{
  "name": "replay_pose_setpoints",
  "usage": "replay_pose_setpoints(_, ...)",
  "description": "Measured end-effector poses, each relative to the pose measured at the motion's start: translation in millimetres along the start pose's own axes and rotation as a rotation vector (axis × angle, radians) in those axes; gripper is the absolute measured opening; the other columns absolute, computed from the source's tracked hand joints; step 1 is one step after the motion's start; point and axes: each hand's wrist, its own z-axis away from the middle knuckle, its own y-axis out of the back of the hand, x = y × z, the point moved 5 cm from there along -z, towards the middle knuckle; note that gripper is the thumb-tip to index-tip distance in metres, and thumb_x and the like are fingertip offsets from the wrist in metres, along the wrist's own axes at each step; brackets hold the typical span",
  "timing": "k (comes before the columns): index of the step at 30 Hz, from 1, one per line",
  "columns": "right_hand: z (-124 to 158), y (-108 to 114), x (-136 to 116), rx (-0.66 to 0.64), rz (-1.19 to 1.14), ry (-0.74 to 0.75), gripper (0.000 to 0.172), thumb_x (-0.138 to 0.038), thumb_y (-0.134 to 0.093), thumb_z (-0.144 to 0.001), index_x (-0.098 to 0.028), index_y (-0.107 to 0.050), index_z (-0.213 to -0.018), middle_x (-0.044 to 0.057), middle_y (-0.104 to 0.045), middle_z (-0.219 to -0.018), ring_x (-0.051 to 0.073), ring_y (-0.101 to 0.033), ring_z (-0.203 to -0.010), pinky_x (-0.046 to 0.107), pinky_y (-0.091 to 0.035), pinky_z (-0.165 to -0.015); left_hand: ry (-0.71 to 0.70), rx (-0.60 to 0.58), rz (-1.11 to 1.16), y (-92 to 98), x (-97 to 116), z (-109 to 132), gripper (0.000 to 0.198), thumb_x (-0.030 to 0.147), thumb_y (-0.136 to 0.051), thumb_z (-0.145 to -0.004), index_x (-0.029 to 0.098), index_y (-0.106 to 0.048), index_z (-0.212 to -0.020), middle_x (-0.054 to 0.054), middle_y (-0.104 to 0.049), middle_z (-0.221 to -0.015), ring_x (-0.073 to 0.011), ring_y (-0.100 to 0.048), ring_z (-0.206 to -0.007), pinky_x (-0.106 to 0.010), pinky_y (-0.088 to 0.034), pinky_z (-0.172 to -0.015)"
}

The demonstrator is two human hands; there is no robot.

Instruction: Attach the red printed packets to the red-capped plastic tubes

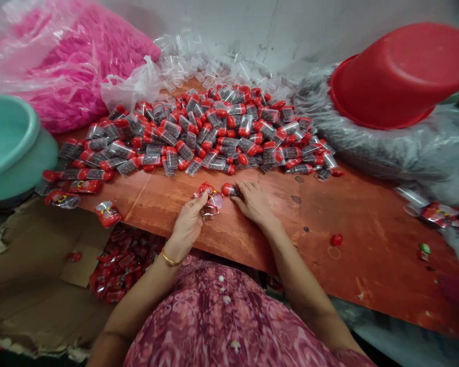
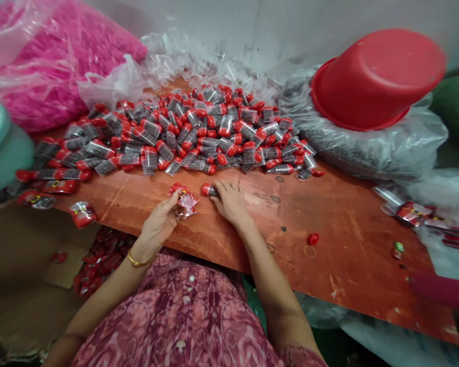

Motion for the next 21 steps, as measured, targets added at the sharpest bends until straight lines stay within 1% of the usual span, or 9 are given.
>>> replay_pose_setpoints(3,12.2,-0.4,13.5,0.023,-0.02,-0.077,0.031,-0.031,-0.041,-0.089,-0.013,-0.06,-0.106,0.015,-0.066,-0.096,0.026,-0.057,-0.086,0.038,-0.043,-0.076,0.027,-0.008,-0.003,0.6,-4.5,-1.3,0.027,0.035,-0.077,-0.063,0.014,-0.067,-0.076,-0.001,-0.068,-0.066,-0.0096,-0.06,-0.055,-0.02,-0.045,-0.051)
replay_pose_setpoints(7,44.3,15.9,16.3,0.174,-0.429,-0.257,0.038,-0.039,-0.032,-0.091,-0.017,-0.063,-0.083,0.004,-0.06,-0.065,0.016,-0.052,-0.057,0.028,-0.04,-0.056,0.034,0.002,-0.042,-4.1,-7.8,0.3,0.031,0.036,-0.08,-0.057,0.013,-0.067,-0.073,-0.001,-0.068,-0.066,-0.0086,-0.058,-0.053,-0.018,-0.044,-0.048)
replay_pose_setpoints(9,58.4,21.5,12.6,0.183,-0.657,-0.326,0.04,-0.046,-0.036,-0.089,-0.018,-0.061,-0.074,0.0,-0.055,-0.058,0.013,-0.048,-0.05,0.025,-0.038,-0.051,0.033,0.0,-0.052,-8.1,-9.0,1.2,0.034,0.037,-0.083,-0.053,0.013,-0.067,-0.071,-0.001,-0.068,-0.066,-0.0078,-0.057,-0.052,-0.017,-0.043,-0.047)
replay_pose_setpoints(11,67.2,22.8,9.2,0.167,-0.781,-0.379,0.036,-0.05,-0.046,-0.084,-0.018,-0.061,-0.075,-0.001,-0.055,-0.057,0.012,-0.047,-0.049,0.024,-0.038,-0.05,0.036,0.007,-0.048,-11.2,-10.8,1.4,0.037,0.038,-0.084,-0.049,0.013,-0.067,-0.069,0.0,-0.067,-0.064,-0.007,-0.056,-0.051,-0.017,-0.042,-0.046)
replay_pose_setpoints(13,70.3,19.7,8.7,0.133,-0.756,-0.417,0.034,-0.05,-0.053,-0.08,-0.017,-0.063,-0.08,0.0,-0.059,-0.061,0.012,-0.05,-0.053,0.024,-0.039,-0.051,0.041,0.011,-0.049,-13.3,-12.9,1.0,0.037,0.04,-0.084,-0.048,0.014,-0.066,-0.067,0.001,-0.066,-0.061,-0.0068,-0.055,-0.049,-0.017,-0.042,-0.045)
replay_pose_setpoints(15,69.0,13.5,10.6,0.057,-0.598,-0.428,0.033,-0.048,-0.055,-0.079,-0.017,-0.065,-0.079,0.002,-0.062,-0.065,0.014,-0.053,-0.058,0.025,-0.041,-0.055,0.04,0.003,-0.061,-15.1,-14.3,0.9,0.037,0.041,-0.083,-0.05,0.014,-0.065,-0.066,0.001,-0.065,-0.059,-0.0071,-0.055,-0.049,-0.018,-0.043,-0.045)
replay_pose_setpoints(18,63.1,7.8,10.4,-0.03,-0.314,-0.336,0.032,-0.046,-0.054,-0.081,-0.017,-0.066,-0.075,0.006,-0.064,-0.07,0.019,-0.056,-0.066,0.031,-0.043,-0.064,0.043,-0.016,-0.072,-17.4,-15.0,2.1,0.037,0.042,-0.083,-0.05,0.014,-0.065,-0.067,0.0,-0.066,-0.061,-0.0081,-0.056,-0.051,-0.018,-0.044,-0.046)
replay_pose_setpoints(19,61.2,10.4,8.3,0.006,-0.256,-0.287,0.031,-0.045,-0.053,-0.082,-0.017,-0.067,-0.079,0.007,-0.065,-0.075,0.021,-0.057,-0.072,0.034,-0.044,-0.068,0.045,-0.017,-0.072,-17.9,-15.0,2.8,0.038,0.042,-0.083,-0.049,0.014,-0.066,-0.067,0.0,-0.066,-0.061,-0.0083,-0.057,-0.051,-0.018,-0.044,-0.046)
replay_pose_setpoints(21,59.4,23.1,0.4,0.171,-0.226,-0.19,0.03,-0.041,-0.052,-0.084,-0.017,-0.066,-0.093,0.01,-0.064,-0.087,0.023,-0.057,-0.082,0.038,-0.045,-0.076,0.048,-0.012,-0.072,-19.1,-15.3,4.3,0.039,0.043,-0.084,-0.046,0.014,-0.066,-0.067,0.0,-0.066,-0.061,-0.0084,-0.057,-0.051,-0.018,-0.044,-0.046)
